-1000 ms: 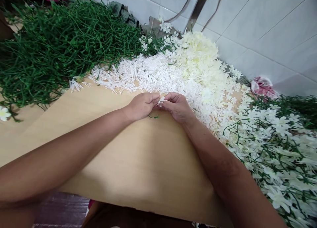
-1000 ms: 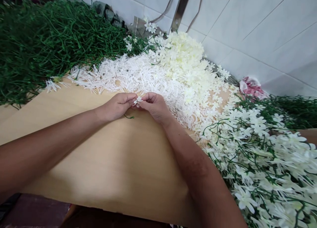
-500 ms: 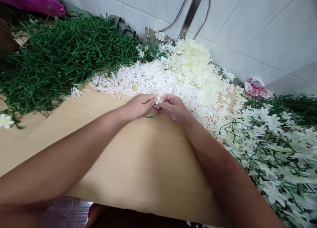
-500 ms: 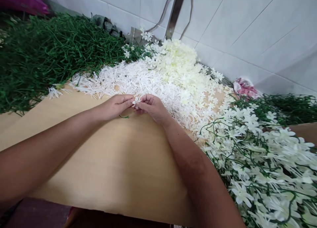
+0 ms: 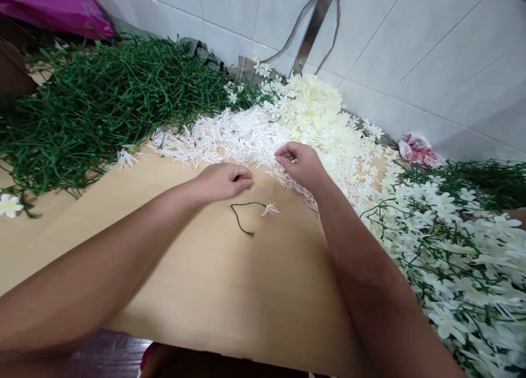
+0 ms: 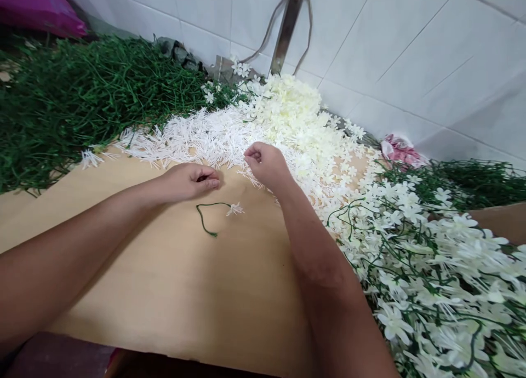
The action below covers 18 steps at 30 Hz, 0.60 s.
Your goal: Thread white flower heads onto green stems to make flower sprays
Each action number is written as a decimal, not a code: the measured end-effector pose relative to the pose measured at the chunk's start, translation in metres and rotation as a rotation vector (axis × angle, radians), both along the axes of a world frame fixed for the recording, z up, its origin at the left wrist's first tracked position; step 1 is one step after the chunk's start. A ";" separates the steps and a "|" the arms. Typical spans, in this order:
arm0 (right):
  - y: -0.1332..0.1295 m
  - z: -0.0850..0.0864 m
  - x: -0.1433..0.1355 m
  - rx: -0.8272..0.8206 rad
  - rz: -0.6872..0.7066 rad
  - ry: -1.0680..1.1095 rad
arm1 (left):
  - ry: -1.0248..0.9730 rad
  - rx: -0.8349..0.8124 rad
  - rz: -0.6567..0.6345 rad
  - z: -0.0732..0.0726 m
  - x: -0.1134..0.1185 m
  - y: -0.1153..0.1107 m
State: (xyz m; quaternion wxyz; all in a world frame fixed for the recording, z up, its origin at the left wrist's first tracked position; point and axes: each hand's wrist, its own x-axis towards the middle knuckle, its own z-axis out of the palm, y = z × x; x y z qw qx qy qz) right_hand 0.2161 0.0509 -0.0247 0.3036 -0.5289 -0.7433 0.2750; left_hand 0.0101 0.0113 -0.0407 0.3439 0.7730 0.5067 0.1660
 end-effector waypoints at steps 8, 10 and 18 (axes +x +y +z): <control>0.025 -0.018 -0.035 0.229 -0.124 -0.251 | 0.060 0.096 0.081 -0.003 0.004 -0.002; 0.025 -0.017 -0.030 0.231 -0.083 -0.128 | 0.054 0.109 0.078 -0.002 0.004 -0.002; 0.040 0.021 0.038 0.222 -0.364 0.316 | 0.123 0.160 0.077 -0.003 0.006 0.001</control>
